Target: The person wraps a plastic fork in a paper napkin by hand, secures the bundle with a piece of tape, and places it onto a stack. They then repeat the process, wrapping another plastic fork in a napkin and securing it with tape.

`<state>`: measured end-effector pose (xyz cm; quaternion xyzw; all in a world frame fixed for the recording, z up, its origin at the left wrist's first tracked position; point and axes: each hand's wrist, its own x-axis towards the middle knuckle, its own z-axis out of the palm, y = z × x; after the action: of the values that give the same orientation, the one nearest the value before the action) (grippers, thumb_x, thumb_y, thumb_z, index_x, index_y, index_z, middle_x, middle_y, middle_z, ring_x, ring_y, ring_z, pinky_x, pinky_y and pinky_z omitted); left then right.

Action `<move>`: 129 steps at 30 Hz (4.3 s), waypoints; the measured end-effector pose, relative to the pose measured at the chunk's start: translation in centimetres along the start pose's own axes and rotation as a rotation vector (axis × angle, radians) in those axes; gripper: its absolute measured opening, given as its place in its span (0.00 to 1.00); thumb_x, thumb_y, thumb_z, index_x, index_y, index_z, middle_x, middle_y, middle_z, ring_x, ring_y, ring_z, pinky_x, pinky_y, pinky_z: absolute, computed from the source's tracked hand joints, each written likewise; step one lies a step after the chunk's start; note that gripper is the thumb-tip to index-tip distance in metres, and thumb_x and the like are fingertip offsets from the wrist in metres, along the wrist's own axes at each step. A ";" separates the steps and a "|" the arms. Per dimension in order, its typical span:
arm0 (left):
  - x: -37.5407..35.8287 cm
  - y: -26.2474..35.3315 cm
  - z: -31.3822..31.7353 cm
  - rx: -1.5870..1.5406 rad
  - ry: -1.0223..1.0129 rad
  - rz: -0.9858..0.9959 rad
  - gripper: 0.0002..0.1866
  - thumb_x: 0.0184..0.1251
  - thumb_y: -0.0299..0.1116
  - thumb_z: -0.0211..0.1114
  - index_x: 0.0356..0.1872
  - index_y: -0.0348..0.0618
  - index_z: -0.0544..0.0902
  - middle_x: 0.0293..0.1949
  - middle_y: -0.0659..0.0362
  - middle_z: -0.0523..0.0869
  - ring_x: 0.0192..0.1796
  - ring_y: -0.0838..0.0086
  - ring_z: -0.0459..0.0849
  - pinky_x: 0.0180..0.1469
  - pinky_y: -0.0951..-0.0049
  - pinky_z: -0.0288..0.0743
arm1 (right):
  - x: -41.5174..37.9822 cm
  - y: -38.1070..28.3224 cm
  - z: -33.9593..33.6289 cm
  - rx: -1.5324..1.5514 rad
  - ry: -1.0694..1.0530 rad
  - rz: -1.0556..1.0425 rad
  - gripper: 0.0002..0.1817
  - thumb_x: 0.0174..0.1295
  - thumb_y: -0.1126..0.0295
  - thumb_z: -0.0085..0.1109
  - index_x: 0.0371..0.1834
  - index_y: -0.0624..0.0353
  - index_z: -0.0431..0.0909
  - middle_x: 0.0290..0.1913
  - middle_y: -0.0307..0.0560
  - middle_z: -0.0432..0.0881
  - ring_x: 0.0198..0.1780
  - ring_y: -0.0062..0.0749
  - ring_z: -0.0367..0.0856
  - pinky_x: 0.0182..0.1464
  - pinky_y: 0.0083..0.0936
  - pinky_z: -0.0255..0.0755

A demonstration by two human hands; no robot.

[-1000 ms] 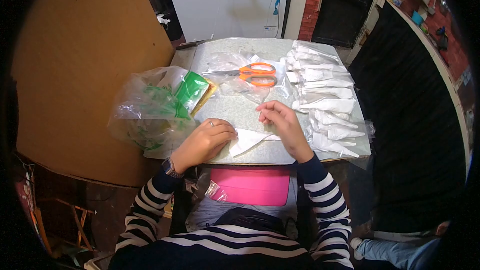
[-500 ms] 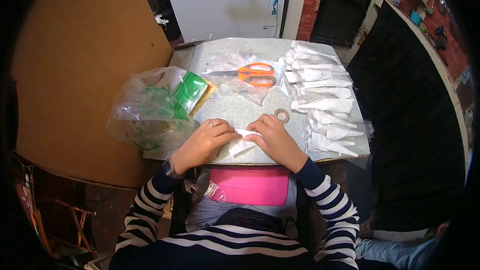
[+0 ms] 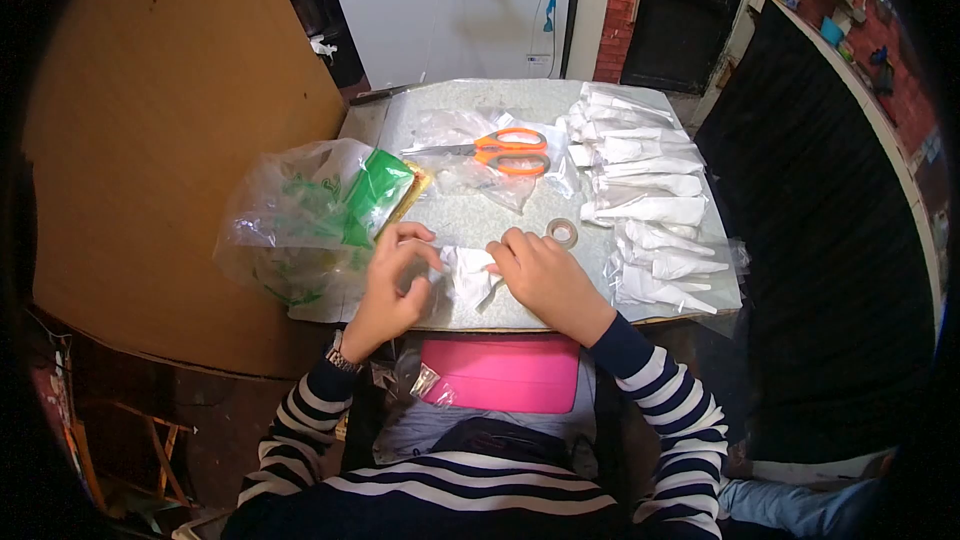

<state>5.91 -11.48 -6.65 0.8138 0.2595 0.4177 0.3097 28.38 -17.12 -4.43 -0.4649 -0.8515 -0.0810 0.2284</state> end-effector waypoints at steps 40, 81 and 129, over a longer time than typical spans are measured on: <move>0.8 0.9 1.4 -0.762 0.198 -0.349 0.10 0.61 0.18 0.65 0.44 0.32 0.81 0.40 0.57 0.85 0.41 0.77 0.84 0.44 0.78 0.79 | 1.4 -2.7 -3.2 0.224 0.160 0.028 0.15 0.62 0.69 0.61 0.47 0.66 0.75 0.38 0.49 0.71 0.35 0.40 0.78 0.32 0.31 0.74; 1.2 4.2 3.3 -0.962 0.471 -0.402 0.34 0.58 0.15 0.67 0.66 0.28 0.61 0.39 0.48 0.87 0.43 0.73 0.86 0.49 0.77 0.79 | 1.2 -2.1 -2.0 0.655 0.128 0.283 0.08 0.64 0.72 0.59 0.40 0.66 0.78 0.36 0.55 0.78 0.35 0.49 0.79 0.36 0.33 0.72; 1.6 4.2 3.0 -0.935 0.461 -0.455 0.24 0.64 0.22 0.64 0.61 0.27 0.69 0.49 0.49 0.83 0.50 0.69 0.84 0.57 0.68 0.79 | 1.4 -2.3 -1.7 1.185 -0.029 0.562 0.29 0.70 0.73 0.50 0.74 0.55 0.57 0.26 0.36 0.75 0.28 0.16 0.67 0.33 0.16 0.66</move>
<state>9.92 -14.03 -4.16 0.4016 0.2767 0.5778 0.6545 26.36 -17.88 -2.08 -0.4662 -0.6012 0.4709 0.4467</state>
